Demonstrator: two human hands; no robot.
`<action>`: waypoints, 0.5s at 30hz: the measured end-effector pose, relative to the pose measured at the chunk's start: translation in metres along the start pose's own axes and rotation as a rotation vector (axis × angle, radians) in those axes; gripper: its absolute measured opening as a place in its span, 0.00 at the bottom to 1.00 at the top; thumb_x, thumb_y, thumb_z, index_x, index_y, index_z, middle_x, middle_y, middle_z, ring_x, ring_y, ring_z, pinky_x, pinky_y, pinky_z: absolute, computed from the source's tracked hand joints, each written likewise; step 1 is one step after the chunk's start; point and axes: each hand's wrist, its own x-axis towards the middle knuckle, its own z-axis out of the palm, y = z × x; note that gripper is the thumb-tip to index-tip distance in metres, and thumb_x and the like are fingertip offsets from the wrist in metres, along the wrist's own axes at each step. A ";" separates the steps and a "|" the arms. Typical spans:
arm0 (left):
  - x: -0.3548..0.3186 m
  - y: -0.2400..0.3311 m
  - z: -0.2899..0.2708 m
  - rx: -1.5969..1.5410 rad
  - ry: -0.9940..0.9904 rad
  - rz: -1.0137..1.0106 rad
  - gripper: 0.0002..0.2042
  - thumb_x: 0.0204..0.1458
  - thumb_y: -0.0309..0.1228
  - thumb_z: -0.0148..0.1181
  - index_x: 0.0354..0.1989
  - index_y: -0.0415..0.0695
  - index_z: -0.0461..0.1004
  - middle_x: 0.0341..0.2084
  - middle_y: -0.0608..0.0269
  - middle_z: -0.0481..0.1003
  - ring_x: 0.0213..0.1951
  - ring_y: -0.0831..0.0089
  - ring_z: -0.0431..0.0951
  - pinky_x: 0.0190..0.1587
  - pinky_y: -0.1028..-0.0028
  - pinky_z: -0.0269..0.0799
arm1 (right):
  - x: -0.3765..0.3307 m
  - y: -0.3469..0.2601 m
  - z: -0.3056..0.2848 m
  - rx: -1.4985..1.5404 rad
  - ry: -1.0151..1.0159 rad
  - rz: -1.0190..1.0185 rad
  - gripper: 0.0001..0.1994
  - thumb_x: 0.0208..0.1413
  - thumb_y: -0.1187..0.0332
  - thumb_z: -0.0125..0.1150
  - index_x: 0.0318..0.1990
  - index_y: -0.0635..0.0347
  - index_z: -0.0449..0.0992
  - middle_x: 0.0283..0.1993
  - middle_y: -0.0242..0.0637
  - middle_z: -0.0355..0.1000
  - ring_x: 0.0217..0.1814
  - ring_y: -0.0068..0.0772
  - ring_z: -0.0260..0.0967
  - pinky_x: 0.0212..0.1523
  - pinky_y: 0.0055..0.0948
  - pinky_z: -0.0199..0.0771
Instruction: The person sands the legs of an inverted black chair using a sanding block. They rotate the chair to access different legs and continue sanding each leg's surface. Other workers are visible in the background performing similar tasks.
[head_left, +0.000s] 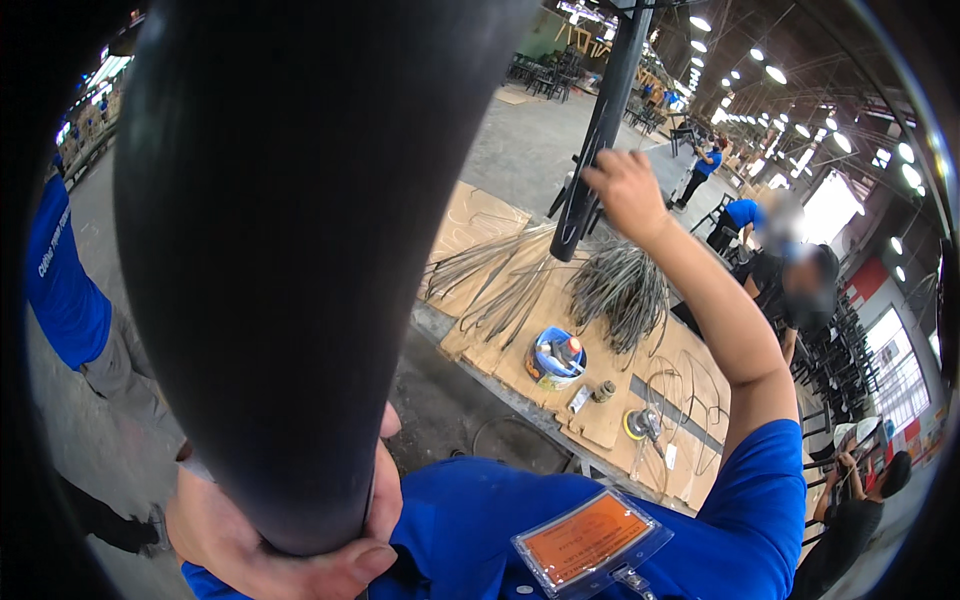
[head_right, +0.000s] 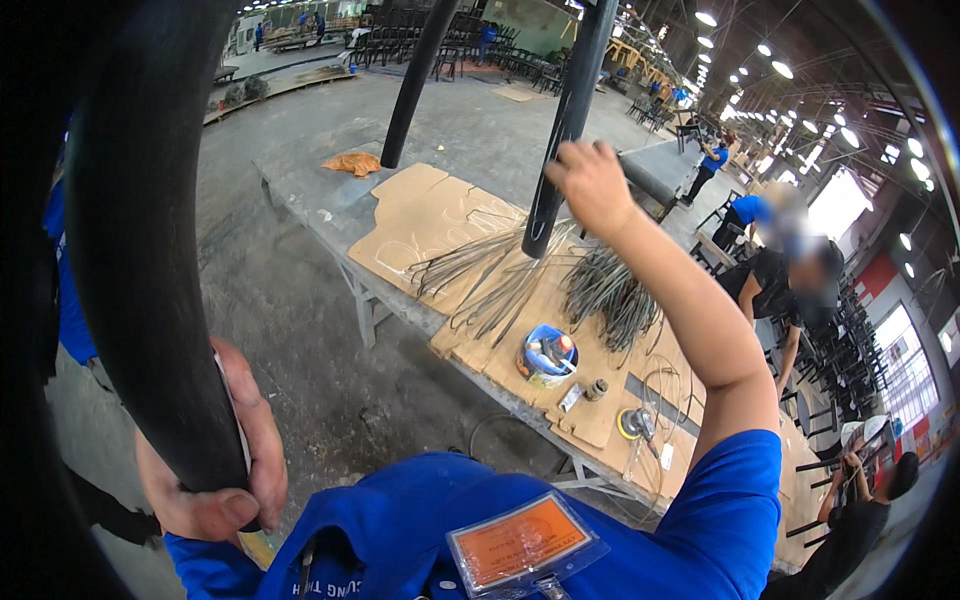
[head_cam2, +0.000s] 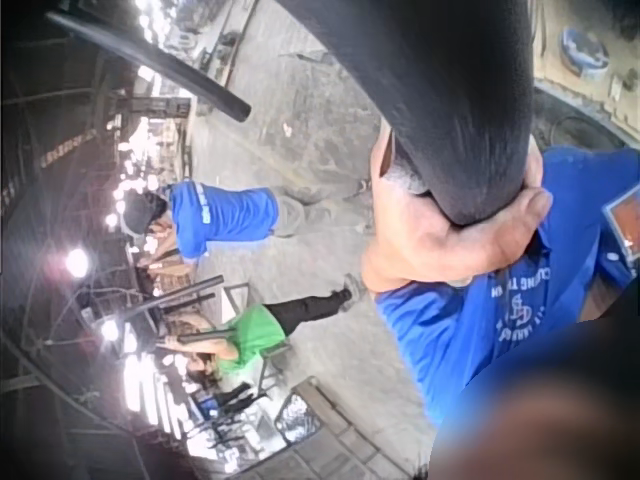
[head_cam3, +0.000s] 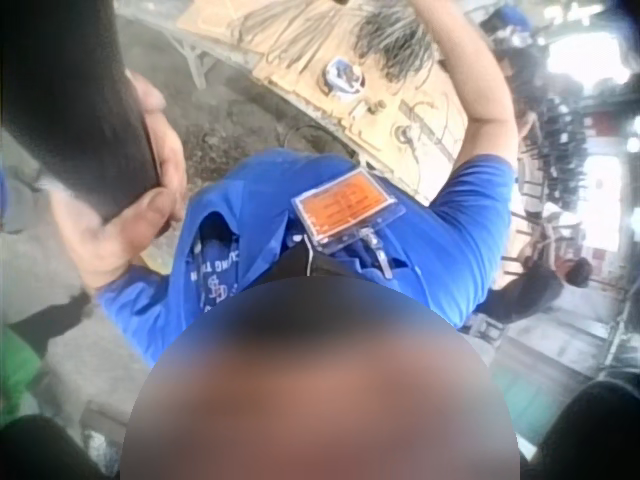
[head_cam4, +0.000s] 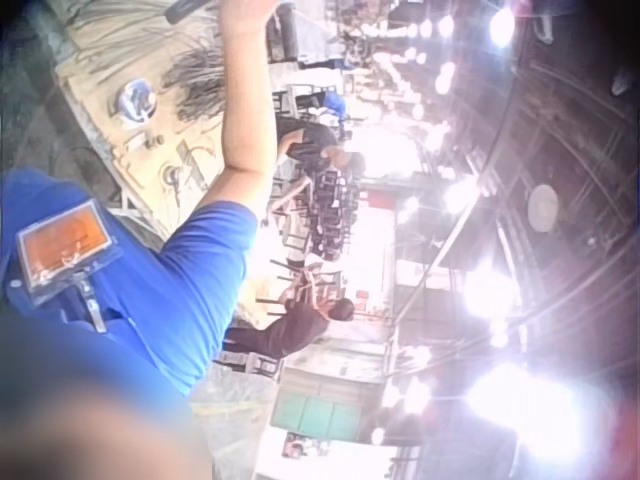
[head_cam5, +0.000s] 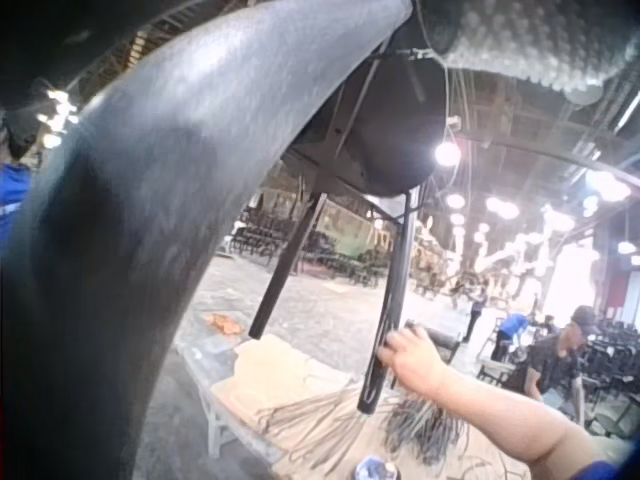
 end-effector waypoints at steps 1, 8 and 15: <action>0.001 0.000 -0.001 -0.011 -0.018 0.006 0.32 0.33 0.16 0.58 0.52 0.38 0.52 0.20 0.55 0.74 0.25 0.69 0.79 0.28 0.73 0.77 | -0.001 -0.001 0.003 -0.001 0.026 0.008 0.09 0.42 0.71 0.53 0.34 0.51 0.74 0.31 0.32 0.61 0.38 0.32 0.63 0.39 0.33 0.59; 0.000 0.003 0.007 -0.041 0.044 0.008 0.32 0.34 0.15 0.58 0.52 0.37 0.52 0.21 0.54 0.74 0.25 0.68 0.79 0.28 0.72 0.78 | -0.008 -0.011 0.002 0.054 -0.042 -0.050 0.10 0.43 0.71 0.53 0.35 0.52 0.75 0.31 0.32 0.61 0.39 0.32 0.63 0.45 0.33 0.60; 0.003 0.004 0.006 -0.059 0.074 0.010 0.33 0.33 0.15 0.59 0.52 0.37 0.52 0.20 0.54 0.74 0.24 0.68 0.79 0.28 0.73 0.77 | 0.011 -0.011 -0.016 -0.007 0.050 0.095 0.09 0.43 0.70 0.52 0.35 0.51 0.75 0.30 0.32 0.62 0.40 0.33 0.64 0.45 0.36 0.61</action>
